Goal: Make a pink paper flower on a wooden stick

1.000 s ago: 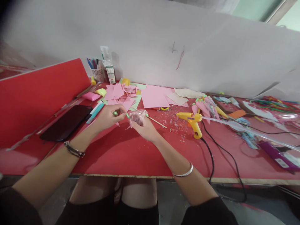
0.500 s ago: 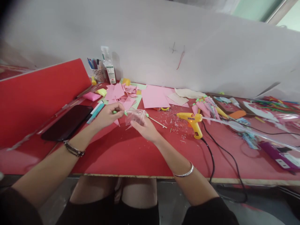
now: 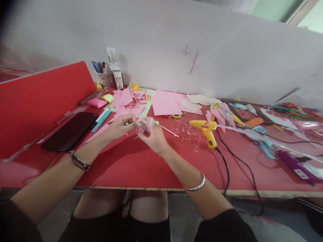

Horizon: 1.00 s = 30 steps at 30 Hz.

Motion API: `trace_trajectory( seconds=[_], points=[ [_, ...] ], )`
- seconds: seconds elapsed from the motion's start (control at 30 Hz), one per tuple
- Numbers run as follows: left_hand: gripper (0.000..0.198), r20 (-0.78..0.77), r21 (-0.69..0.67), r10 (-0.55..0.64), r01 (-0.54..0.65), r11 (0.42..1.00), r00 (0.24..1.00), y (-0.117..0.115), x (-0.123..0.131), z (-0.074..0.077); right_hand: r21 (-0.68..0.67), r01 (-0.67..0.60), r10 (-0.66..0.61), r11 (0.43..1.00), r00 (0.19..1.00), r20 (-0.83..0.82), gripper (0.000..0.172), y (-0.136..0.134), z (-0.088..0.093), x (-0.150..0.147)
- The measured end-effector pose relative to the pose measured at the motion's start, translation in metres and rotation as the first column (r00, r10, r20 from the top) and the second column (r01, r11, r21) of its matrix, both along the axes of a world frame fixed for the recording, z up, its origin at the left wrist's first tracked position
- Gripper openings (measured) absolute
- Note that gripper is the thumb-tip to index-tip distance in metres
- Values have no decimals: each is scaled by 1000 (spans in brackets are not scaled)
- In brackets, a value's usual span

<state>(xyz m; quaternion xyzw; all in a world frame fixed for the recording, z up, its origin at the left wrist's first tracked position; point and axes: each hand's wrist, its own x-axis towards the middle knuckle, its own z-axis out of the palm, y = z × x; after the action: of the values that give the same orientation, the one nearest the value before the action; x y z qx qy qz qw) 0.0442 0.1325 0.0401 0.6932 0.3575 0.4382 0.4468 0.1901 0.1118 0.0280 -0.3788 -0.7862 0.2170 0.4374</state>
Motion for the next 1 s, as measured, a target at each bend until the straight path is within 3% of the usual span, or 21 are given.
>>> trace_trajectory(
  seconds=[0.27,0.63,0.83,1.0],
  points=[
    [15,29,3,10,-10,1000,1000,1,7,-3,16,152,-148,988,978,-147,9,-4,-1,-3],
    [13,21,18,9,-10,1000,1000,-2,4,0,-144,-59,16,988,959,-283,5,-1,3,-1],
    [15,83,41,98,-102,994,992,6,-5,-4,-259,-155,50,953,927,-371,15,-1,3,2],
    [14,149,26,109,-114,993,983,10,-9,-5,-245,-153,38,957,908,-417,14,3,1,4]
  ],
)
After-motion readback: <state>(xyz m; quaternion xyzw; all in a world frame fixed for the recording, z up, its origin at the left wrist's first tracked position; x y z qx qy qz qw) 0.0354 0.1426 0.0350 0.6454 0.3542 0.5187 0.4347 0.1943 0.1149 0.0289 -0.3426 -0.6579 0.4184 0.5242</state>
